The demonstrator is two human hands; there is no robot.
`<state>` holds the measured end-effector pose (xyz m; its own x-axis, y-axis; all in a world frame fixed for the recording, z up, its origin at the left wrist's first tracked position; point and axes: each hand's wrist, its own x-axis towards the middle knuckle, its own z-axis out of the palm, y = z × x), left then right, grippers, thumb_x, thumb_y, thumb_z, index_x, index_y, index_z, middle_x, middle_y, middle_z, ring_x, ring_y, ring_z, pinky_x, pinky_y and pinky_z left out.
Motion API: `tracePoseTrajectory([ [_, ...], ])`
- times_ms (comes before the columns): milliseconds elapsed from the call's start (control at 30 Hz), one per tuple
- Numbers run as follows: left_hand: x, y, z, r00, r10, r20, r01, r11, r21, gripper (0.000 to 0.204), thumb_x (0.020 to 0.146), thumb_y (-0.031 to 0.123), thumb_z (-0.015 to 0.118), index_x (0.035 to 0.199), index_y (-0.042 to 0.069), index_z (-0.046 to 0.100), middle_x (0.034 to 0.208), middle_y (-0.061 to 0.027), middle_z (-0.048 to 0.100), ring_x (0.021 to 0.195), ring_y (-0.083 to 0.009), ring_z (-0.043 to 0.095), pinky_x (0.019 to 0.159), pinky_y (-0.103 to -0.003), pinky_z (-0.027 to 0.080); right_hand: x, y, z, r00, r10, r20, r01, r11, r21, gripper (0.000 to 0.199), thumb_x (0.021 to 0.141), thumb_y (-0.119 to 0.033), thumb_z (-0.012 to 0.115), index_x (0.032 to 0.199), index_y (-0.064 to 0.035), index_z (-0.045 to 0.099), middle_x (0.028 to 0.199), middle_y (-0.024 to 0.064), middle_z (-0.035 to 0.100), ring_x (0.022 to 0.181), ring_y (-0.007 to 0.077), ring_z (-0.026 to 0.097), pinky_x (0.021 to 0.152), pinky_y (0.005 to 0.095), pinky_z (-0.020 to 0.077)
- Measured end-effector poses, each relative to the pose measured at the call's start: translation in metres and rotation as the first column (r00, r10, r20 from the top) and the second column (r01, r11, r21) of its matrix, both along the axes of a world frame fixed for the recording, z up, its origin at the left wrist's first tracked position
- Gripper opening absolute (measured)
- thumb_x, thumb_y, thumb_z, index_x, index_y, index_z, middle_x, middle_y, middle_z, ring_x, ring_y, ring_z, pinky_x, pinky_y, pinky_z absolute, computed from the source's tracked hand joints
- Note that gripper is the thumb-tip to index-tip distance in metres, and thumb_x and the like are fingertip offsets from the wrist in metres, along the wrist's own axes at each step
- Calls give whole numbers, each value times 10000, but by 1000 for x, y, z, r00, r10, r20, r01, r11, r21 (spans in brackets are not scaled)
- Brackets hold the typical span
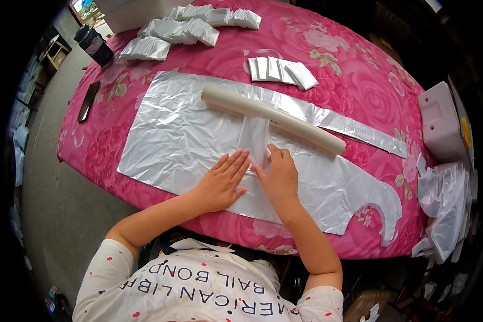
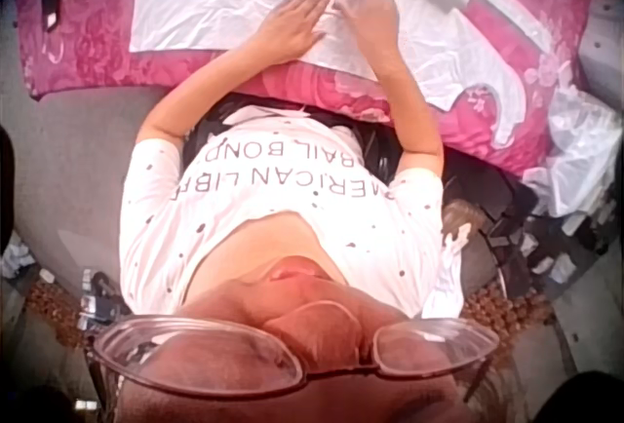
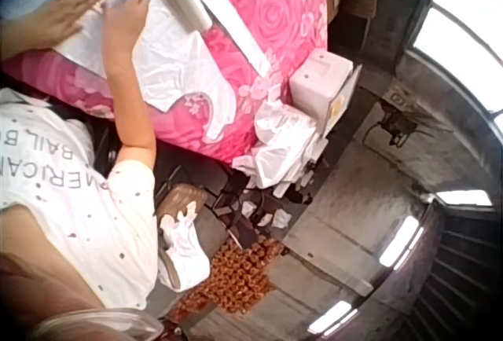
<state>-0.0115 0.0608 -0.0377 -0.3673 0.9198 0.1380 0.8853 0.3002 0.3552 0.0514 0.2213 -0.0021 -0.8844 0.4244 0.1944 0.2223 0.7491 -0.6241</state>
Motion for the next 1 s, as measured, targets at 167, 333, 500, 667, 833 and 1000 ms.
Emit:
tracePoseTrajectory([
  [167,-11,4,5,999,-17,30,17,1000,21,679,782,285,595,1320,-44,344,1390,-187,334,1325,-289,281,1089,-415,218,1,24,-15,877,479,-39,-397,770,500,424,736,-109,656,1139,-18,558,1160,135,557,1125,284,494,942,353,420],
  [333,-25,10,6,999,-19,-36,24,991,135,540,733,150,607,1223,-28,466,1281,-145,460,1227,-267,419,1013,-395,358,-5,34,-10,848,530,-12,-506,815,282,351,767,-25,568,1116,-1,571,1184,145,556,1126,289,505,949,365,417],
  [500,-33,16,-3,980,-28,-197,67,979,194,404,738,49,580,1136,-15,538,1183,-137,545,1128,-281,513,931,-377,441,-11,42,-9,838,535,-111,-525,844,110,321,735,42,536,1048,12,602,1126,144,582,1085,298,527,915,367,434],
  [667,-23,6,10,983,-152,-107,175,953,246,372,747,68,596,1111,5,559,1170,-127,565,1080,-264,551,920,-390,450,-3,41,-15,801,584,-132,-567,811,142,324,668,64,571,977,-15,628,1030,101,615,969,277,566,826,349,478],
  [833,-4,-31,5,965,-261,-26,254,906,337,365,748,85,615,1107,32,571,1148,-102,586,1068,-237,565,919,-394,454,31,6,-13,760,630,-162,-610,777,158,363,607,76,602,948,-46,633,997,60,618,905,263,578,763,335,499],
  [1000,-1,-36,7,954,-292,63,254,904,345,423,733,156,651,1134,50,566,1132,-85,597,1058,-230,572,925,-390,449,38,2,-15,805,564,-182,-545,825,147,369,613,67,614,962,-51,635,989,62,617,888,265,572,754,335,496],
])
